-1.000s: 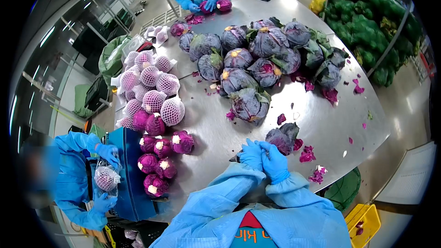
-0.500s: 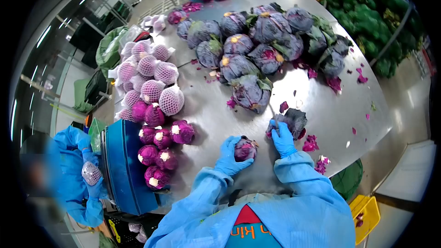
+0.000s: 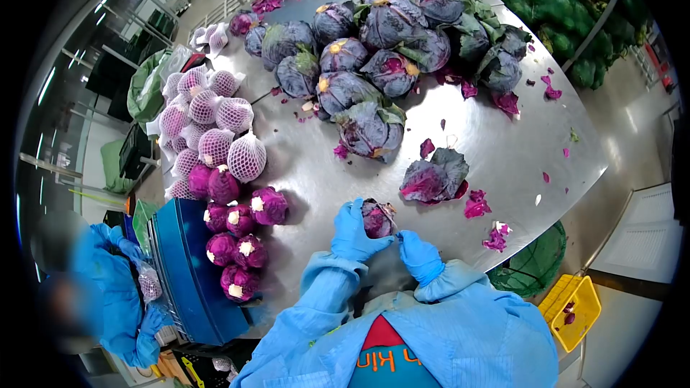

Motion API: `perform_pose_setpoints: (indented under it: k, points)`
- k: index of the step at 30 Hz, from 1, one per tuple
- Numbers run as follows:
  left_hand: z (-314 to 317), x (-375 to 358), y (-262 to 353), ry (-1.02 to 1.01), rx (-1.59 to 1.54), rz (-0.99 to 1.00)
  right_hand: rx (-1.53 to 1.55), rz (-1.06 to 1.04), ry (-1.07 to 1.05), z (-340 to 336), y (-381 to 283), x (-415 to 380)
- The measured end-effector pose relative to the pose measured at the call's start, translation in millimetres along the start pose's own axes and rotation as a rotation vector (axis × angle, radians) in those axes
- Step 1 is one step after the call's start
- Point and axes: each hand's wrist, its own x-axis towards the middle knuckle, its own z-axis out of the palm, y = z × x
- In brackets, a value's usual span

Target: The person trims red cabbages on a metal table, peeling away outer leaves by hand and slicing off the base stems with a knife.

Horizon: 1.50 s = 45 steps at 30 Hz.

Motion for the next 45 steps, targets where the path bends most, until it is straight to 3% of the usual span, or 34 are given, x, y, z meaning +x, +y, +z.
perform_pose_setpoints:
  k: [4, 7, 13, 16, 19, 20, 21, 22, 23, 26, 27, 29, 32, 35, 40, 45]
  points:
    - [3, 4, 1, -0.024, 0.035, -0.01, -0.029, 0.129, -0.196, -7, -1, 8]
    - [5, 7, 5, -0.061, 0.083, -0.043, 0.037, 0.081, -0.218, 9, 21, 11]
    - [7, 17, 11, -0.074, 0.04, -0.123, 0.073, 0.174, -0.549, -19, 14, 60]
    - [8, 13, 8, -0.049, 0.039, -0.058, 0.185, 0.075, -0.448, 75, 73, 65]
    - [9, -6, 1, 0.016, 0.064, 0.072, 0.163, 0.004, -0.252, 72, 70, 73]
    - [7, -15, -10, 0.034, -0.062, 0.101, 0.162, -0.026, -0.203, 70, 65, 71]
    - [8, -22, -27, 0.065, -0.191, 0.127, 0.062, 0.137, -0.415, 25, 41, 73]
    - [9, -29, -47, 0.103, -0.32, 0.153, 0.087, 0.196, -0.374, 14, 36, 73]
    - [11, -39, -69, 0.091, -0.343, 0.133, 0.409, 0.445, -0.461, 2, 35, 69]
    - [5, -72, -90, 0.17, -0.307, 0.006, 0.542, 0.486, -0.158, -17, 21, 41]
    - [4, -78, -79, 0.184, -0.627, -0.199, 0.476, 0.324, -0.136, -30, 4, 39]
    - [19, -82, -98, 0.222, -0.645, -0.249, 0.35, -0.006, -0.07, -52, -33, 54]
    - [17, -77, -100, 0.209, -0.765, -0.322, -0.337, -0.348, -0.008, -22, -41, 94]
    - [16, -72, -110, 0.166, -0.818, -0.358, -0.461, -0.056, -0.267, -11, -8, 135]
    - [29, -61, -89, 0.195, -0.808, -0.349, -0.4, 0.244, -0.151, -71, 74, 122]
    - [38, -28, -6, 0.098, -0.525, -0.174, -0.446, 0.386, 0.042, -122, 160, 12]
